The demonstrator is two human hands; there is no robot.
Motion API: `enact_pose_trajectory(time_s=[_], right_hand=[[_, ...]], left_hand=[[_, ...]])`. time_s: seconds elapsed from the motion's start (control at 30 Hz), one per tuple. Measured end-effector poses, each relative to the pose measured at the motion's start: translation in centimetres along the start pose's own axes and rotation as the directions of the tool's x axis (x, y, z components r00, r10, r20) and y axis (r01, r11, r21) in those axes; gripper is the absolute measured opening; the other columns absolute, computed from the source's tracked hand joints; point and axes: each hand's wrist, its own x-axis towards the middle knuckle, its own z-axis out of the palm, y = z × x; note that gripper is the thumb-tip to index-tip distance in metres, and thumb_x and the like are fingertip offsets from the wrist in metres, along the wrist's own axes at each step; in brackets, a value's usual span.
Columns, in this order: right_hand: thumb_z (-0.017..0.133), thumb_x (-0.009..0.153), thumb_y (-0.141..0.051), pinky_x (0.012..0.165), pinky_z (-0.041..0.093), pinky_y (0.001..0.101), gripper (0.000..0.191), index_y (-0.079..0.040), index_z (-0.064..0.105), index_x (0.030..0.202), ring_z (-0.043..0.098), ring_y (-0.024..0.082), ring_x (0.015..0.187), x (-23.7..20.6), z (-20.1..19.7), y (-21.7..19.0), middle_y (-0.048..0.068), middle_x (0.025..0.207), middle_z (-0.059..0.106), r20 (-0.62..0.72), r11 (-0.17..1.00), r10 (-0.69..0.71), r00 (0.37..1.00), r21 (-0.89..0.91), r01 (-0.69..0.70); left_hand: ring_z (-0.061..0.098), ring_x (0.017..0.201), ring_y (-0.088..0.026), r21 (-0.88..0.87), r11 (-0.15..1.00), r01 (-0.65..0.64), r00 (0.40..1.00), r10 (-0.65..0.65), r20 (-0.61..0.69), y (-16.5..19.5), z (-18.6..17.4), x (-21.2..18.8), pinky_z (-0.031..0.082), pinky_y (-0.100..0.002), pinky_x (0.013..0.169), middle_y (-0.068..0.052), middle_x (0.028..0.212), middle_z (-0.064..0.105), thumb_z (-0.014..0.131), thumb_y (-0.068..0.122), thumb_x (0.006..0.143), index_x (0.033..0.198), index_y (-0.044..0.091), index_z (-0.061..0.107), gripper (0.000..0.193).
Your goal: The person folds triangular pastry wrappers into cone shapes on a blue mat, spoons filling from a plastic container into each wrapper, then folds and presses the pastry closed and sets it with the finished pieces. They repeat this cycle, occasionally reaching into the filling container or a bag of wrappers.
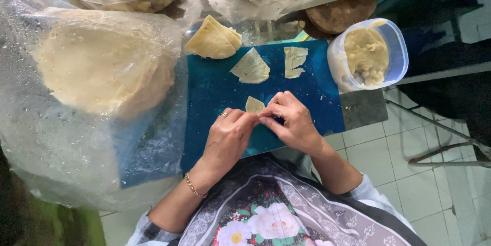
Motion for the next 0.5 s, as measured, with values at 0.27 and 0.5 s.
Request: enact_pose_trajectory(time_s=[0.27,0.5], right_hand=[[0.077,0.086,-0.010,0.075,0.051,0.0354,0.013,-0.010,0.069,0.096,0.064,0.024,0.087,0.6,0.1,0.0,0.003,0.092,0.067,0.048,1.000,0.029,0.998,0.000,-0.029],[0.082,0.082,-0.017,0.068,0.046,0.0377,0.021,-0.011,0.076,0.101,0.063,0.022,0.084,-1.1,0.4,-1.3,0.001,0.101,0.072,-0.063,0.894,-0.272,0.960,-0.386,0.228]], left_hand=[[0.062,0.083,-0.031,0.019,0.989,0.149,0.982,-0.146,-0.120,0.1,0.7,0.5,0.051,-0.043,0.072,-0.011,0.087,0.062,0.075,0.008,0.082,0.089,0.009,0.068,0.010],[0.062,0.085,-0.028,0.010,0.996,0.091,0.986,-0.089,-0.141,0.1,0.5,0.0,0.051,-0.041,0.075,-0.006,0.090,0.065,0.073,0.006,0.090,0.095,0.009,0.065,0.009]])
